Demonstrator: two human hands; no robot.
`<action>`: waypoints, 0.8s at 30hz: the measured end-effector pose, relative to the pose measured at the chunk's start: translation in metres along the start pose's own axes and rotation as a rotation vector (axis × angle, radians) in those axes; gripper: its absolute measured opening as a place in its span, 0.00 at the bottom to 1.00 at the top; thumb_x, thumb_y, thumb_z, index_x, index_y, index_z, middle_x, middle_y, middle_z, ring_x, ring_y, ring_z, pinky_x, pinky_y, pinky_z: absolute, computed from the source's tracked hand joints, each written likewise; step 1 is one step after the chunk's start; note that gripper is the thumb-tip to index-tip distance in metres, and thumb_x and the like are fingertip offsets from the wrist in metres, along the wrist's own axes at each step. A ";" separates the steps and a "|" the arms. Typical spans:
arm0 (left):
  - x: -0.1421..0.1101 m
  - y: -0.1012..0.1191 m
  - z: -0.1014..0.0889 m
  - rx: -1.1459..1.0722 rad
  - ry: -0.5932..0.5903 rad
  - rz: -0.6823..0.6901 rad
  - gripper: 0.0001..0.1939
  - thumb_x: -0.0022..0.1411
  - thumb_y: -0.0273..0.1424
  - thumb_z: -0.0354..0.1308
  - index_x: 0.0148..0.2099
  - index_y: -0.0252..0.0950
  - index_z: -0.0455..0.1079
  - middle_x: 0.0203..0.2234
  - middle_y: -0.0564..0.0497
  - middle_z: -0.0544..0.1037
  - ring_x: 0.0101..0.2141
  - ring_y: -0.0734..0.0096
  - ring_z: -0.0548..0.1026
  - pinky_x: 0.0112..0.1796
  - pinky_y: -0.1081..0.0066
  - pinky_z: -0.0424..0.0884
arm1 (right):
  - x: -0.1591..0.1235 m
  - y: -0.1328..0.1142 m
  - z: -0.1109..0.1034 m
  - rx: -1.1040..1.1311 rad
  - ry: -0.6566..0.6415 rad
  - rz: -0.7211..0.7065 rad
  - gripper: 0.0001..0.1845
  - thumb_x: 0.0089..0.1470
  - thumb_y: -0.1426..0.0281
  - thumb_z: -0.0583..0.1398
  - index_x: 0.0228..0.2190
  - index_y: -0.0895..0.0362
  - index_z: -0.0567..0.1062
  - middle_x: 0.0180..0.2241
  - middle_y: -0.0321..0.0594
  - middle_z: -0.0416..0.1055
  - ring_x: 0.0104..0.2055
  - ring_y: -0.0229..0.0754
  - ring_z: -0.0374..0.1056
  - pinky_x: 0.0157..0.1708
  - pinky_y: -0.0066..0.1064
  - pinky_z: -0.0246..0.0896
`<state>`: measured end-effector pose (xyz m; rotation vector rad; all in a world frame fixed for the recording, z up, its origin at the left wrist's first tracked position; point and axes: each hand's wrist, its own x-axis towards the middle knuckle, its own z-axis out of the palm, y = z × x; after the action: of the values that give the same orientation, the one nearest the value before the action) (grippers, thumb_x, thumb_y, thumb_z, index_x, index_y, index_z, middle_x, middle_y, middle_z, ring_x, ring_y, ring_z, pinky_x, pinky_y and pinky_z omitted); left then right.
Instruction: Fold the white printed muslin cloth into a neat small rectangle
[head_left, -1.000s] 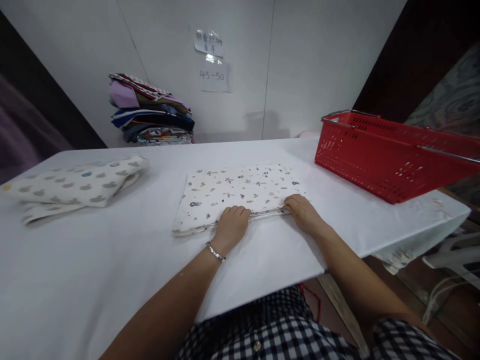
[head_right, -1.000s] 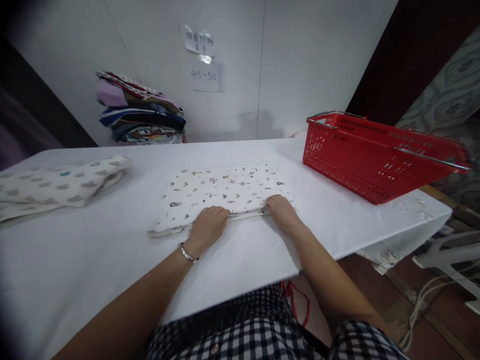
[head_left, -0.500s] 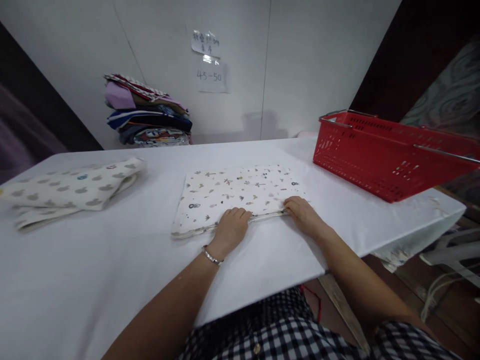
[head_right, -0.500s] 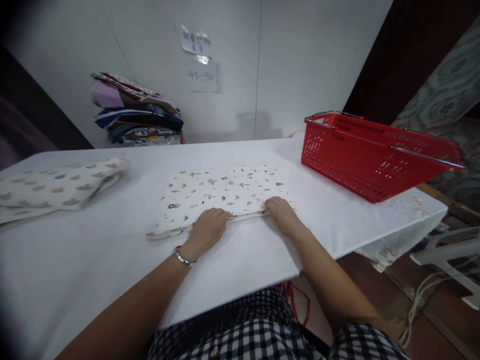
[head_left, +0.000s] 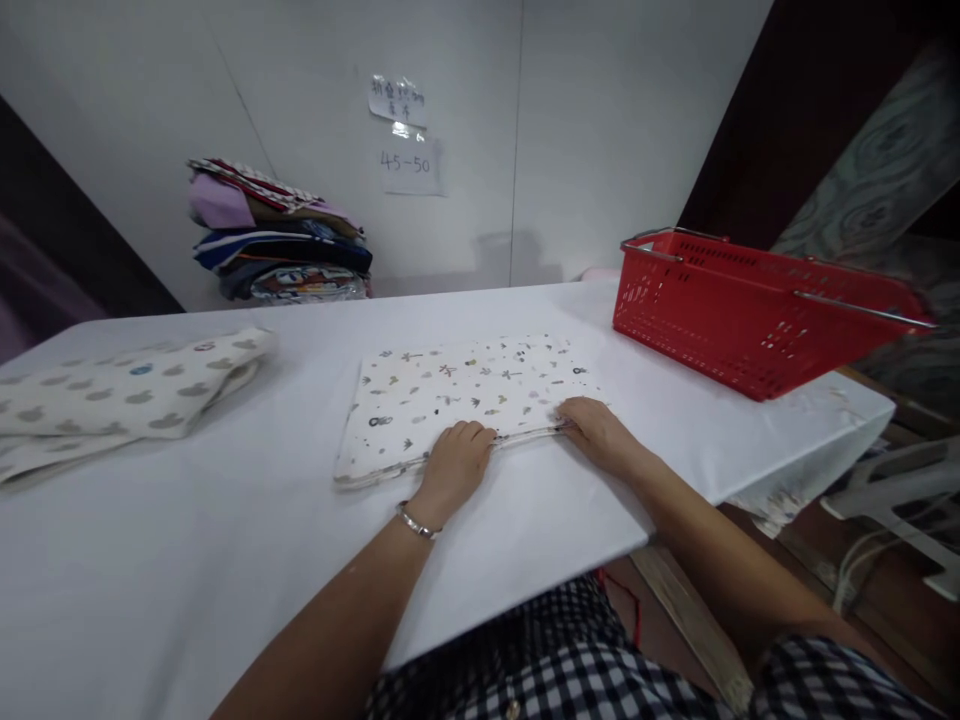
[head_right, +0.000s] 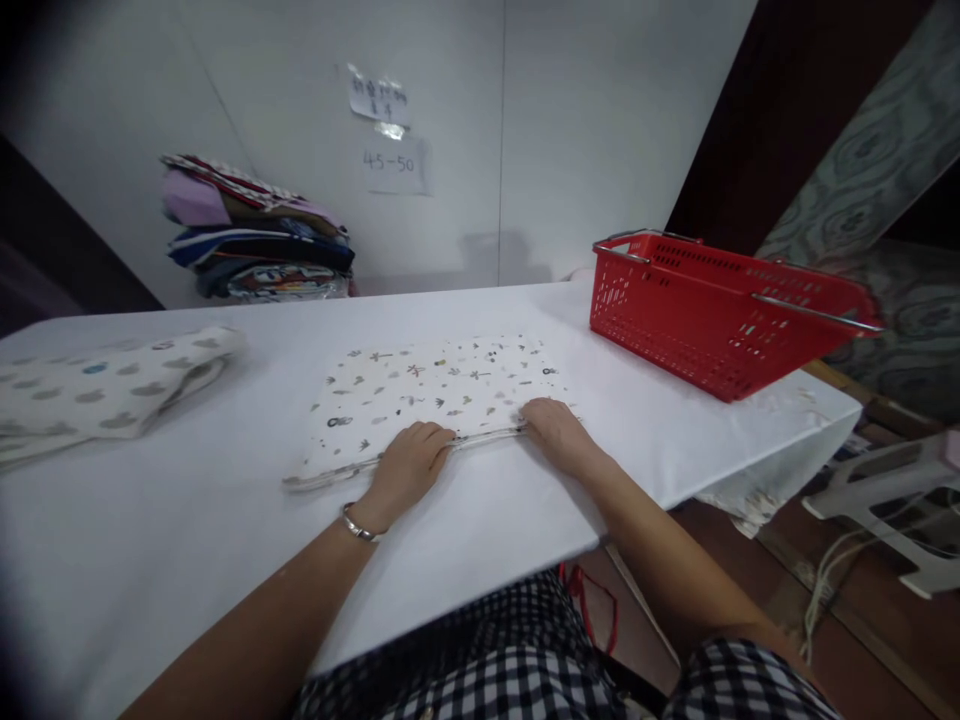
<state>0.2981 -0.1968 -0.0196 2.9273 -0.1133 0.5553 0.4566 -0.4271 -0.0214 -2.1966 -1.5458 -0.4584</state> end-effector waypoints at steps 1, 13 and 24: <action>0.000 -0.001 0.001 -0.004 0.001 -0.001 0.09 0.64 0.26 0.47 0.43 0.37 0.67 0.35 0.49 0.71 0.38 0.65 0.67 0.38 0.65 0.63 | -0.002 0.001 0.000 0.006 0.030 -0.010 0.11 0.58 0.71 0.54 0.44 0.56 0.67 0.44 0.47 0.70 0.50 0.48 0.63 0.48 0.44 0.60; 0.000 0.000 -0.001 -0.035 0.016 -0.011 0.09 0.63 0.26 0.47 0.42 0.37 0.67 0.35 0.49 0.71 0.37 0.66 0.67 0.38 0.65 0.64 | -0.006 0.005 -0.002 -0.017 0.077 0.028 0.10 0.59 0.70 0.53 0.36 0.54 0.74 0.46 0.46 0.70 0.53 0.48 0.62 0.50 0.47 0.60; 0.000 0.000 -0.001 -0.019 -0.001 -0.021 0.09 0.64 0.27 0.47 0.43 0.36 0.67 0.35 0.49 0.72 0.37 0.66 0.66 0.38 0.65 0.63 | -0.001 0.005 0.002 -0.056 0.015 -0.021 0.10 0.59 0.70 0.54 0.39 0.55 0.73 0.47 0.46 0.70 0.54 0.49 0.61 0.50 0.47 0.60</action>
<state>0.2981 -0.1968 -0.0186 2.9066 -0.0878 0.5468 0.4613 -0.4288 -0.0245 -2.2154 -1.5674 -0.5303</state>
